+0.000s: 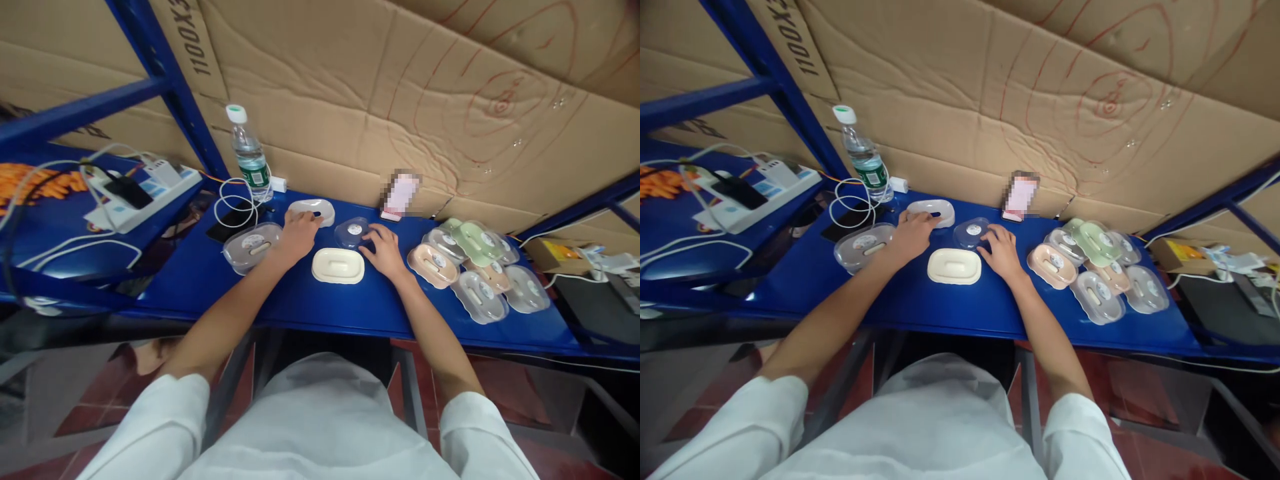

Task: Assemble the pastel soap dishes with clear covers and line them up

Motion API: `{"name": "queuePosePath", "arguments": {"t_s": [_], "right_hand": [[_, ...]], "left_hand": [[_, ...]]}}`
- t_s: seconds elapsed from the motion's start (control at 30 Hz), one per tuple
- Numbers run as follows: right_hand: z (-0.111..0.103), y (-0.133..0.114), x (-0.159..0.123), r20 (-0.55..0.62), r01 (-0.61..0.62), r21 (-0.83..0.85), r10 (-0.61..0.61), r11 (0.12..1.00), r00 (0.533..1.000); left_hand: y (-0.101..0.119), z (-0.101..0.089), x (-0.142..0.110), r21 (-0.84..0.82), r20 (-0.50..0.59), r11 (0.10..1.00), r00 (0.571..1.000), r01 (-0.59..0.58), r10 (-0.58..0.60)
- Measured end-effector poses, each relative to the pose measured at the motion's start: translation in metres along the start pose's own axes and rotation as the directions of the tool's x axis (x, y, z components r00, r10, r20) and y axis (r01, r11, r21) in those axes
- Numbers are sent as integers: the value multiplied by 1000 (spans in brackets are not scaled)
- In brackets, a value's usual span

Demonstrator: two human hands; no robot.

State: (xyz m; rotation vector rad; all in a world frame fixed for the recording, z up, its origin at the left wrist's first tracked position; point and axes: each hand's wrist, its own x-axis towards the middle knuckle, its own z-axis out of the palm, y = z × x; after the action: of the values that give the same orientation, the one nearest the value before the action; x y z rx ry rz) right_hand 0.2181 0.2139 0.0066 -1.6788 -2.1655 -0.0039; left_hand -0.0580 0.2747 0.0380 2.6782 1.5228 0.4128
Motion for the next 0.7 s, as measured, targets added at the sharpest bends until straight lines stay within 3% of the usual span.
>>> {"name": "queuePosePath", "arguments": {"t_s": [0.17,0.33,0.43,0.53,0.6,0.7], "right_hand": [[2,4,0,22,-34,-2,34,999,999],[-8,-7,-4,-59,-110,-29,108,993,992],[-15,-25,-8,-1,107,59,-108,992,994],[-15,-46,-13,154,338,213,-373,917,915],[-10,-55,-16,203,389,238,-437,890,877],[-3,-57,-16,204,376,133,-397,917,895]], "left_hand": [[1,6,-2,2,42,1000,999,4,-4],[2,7,-2,30,37,999,999,20,-21],[-3,2,-1,46,0,996,997,80,-80],[-6,-7,-1,20,-47,992,991,127,-126],[-3,-12,-2,-16,-70,992,989,126,-126],[7,-15,-3,-62,-68,995,994,77,-82]]}}
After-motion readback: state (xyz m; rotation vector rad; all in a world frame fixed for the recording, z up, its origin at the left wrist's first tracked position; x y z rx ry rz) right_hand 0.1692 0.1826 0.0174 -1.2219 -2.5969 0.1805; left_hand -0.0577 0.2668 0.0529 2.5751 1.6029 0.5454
